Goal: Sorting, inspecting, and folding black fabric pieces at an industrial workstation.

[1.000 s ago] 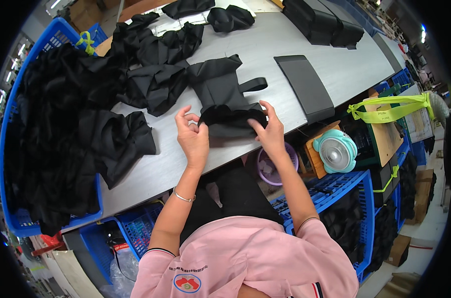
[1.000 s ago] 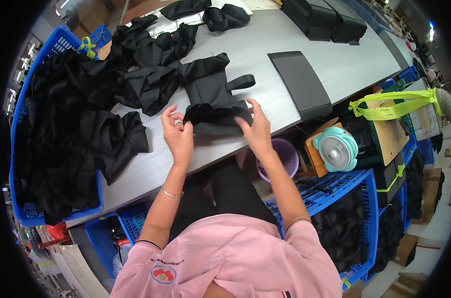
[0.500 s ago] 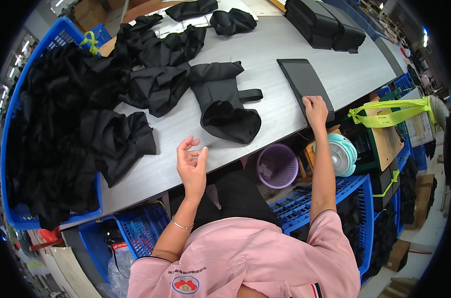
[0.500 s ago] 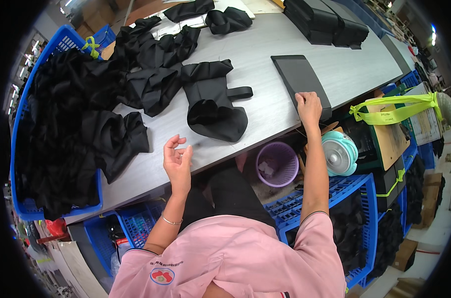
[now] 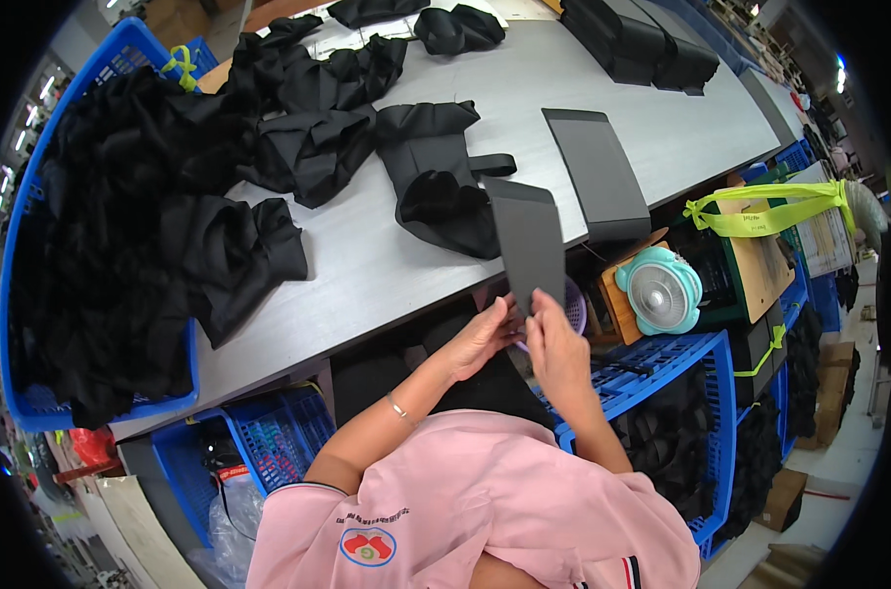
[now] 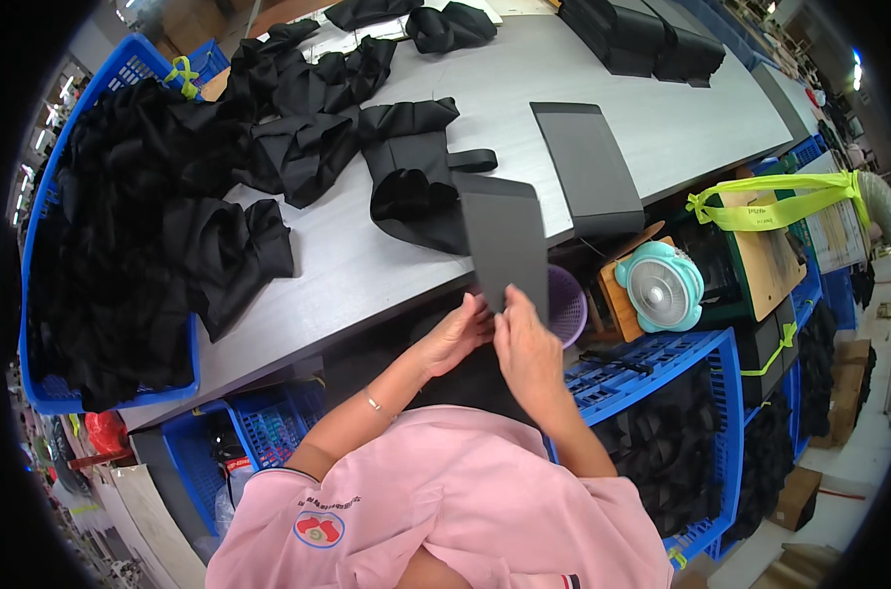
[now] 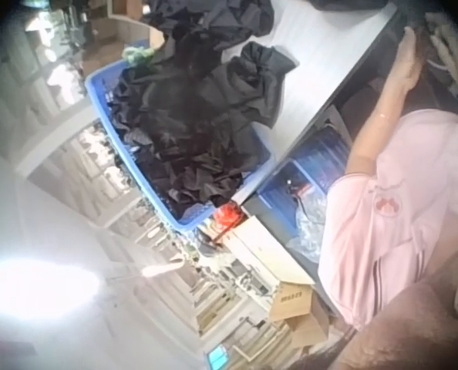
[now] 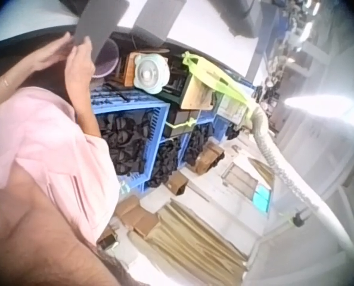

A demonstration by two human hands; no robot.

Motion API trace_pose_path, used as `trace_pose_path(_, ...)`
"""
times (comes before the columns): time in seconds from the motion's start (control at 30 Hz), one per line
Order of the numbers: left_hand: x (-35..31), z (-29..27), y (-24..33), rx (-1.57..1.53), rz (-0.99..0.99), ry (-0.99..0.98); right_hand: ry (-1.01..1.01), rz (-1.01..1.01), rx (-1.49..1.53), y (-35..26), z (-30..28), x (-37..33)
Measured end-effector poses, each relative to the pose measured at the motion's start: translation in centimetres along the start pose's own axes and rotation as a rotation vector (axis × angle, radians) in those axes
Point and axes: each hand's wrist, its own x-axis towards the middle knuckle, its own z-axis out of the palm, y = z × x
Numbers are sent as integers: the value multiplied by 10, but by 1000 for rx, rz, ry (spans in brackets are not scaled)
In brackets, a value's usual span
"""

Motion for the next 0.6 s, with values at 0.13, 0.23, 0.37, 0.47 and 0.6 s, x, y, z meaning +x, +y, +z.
trace_pose_path(0.13, 5, -2, -7, -109, -40, -263, -103, 96, 305, -21, -8, -33)
trace_pose_path(0.23, -3, 21, 18, -147, 88, -291, -152, 263, 597, -24, -19, -39)
trace_pose_path(0.37, -15, 24, 34, -166, 139, -78, 95, 154, 372, -19, -13, -35)
trace_pose_path(0.47, -25, 31, 47, -217, 160, 1, 132, 194, 345, -19, -8, -29)
trace_pose_path(0.6, -39, 33, 54, -116, 159, 64, 33, 253, 374, -17, 1, -33)
